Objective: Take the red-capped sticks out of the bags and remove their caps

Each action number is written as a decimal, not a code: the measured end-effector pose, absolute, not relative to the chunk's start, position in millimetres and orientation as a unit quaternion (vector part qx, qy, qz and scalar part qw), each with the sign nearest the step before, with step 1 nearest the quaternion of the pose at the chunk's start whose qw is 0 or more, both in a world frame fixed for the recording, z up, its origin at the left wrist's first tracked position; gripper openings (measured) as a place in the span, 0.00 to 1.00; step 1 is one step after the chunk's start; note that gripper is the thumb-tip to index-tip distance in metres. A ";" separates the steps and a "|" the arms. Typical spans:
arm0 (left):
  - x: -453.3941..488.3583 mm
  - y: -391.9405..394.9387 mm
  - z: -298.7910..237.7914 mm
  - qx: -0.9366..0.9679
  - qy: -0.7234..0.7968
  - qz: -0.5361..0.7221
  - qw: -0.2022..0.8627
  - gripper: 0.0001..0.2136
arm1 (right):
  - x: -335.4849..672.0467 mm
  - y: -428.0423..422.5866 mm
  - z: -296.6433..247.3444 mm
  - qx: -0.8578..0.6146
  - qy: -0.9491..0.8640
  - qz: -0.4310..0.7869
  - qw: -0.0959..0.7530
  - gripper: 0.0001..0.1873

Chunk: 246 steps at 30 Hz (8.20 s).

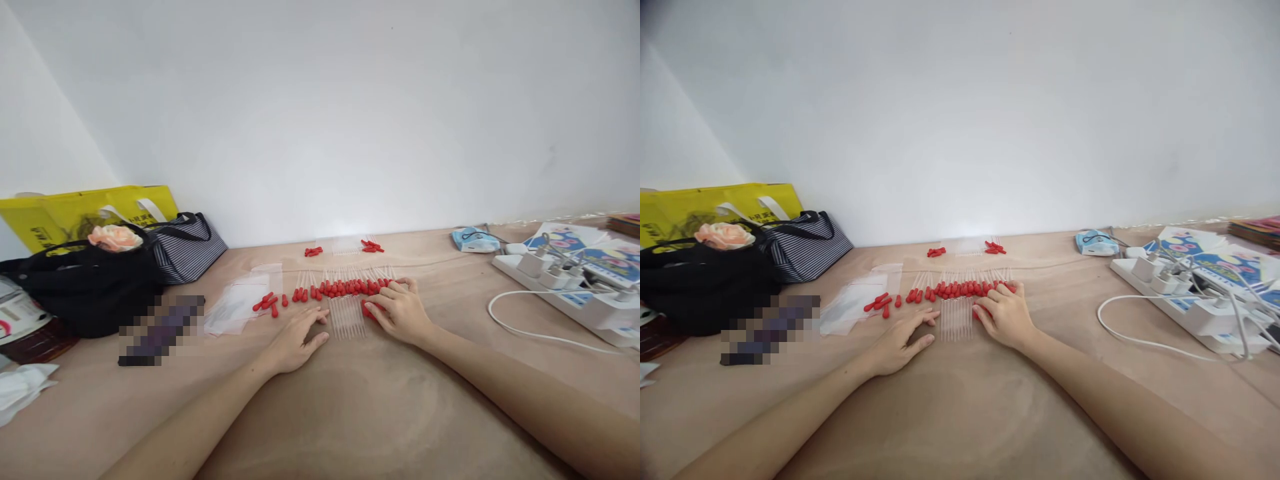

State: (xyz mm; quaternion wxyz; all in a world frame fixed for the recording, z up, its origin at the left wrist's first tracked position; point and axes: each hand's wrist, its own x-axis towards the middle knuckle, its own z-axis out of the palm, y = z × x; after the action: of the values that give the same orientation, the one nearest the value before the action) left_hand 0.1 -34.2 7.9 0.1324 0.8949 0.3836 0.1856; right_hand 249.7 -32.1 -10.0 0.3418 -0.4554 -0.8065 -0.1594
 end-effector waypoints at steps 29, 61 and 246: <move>-4.9 -33.0 4.2 0.881 0.389 0.198 0.183 0.07 | 207.5 14.9 3.4 -0.469 -0.796 -0.187 0.335 0.09; 14.1 -42.8 -0.8 0.898 0.314 0.307 -0.024 0.08 | 211.7 -53.5 -16.9 -0.358 -0.846 -0.155 0.364 0.09; 13.3 -9.1 -11.5 0.850 0.457 0.253 0.070 0.05 | 190.2 -48.6 -19.5 -0.385 -0.809 -0.168 0.411 0.09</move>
State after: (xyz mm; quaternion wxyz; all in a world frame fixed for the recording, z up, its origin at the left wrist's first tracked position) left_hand 13.3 -9.1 -11.5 0.0696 0.8502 0.4566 0.2527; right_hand 190.2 -48.6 -19.5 0.4108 -0.3850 -0.8093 -0.1675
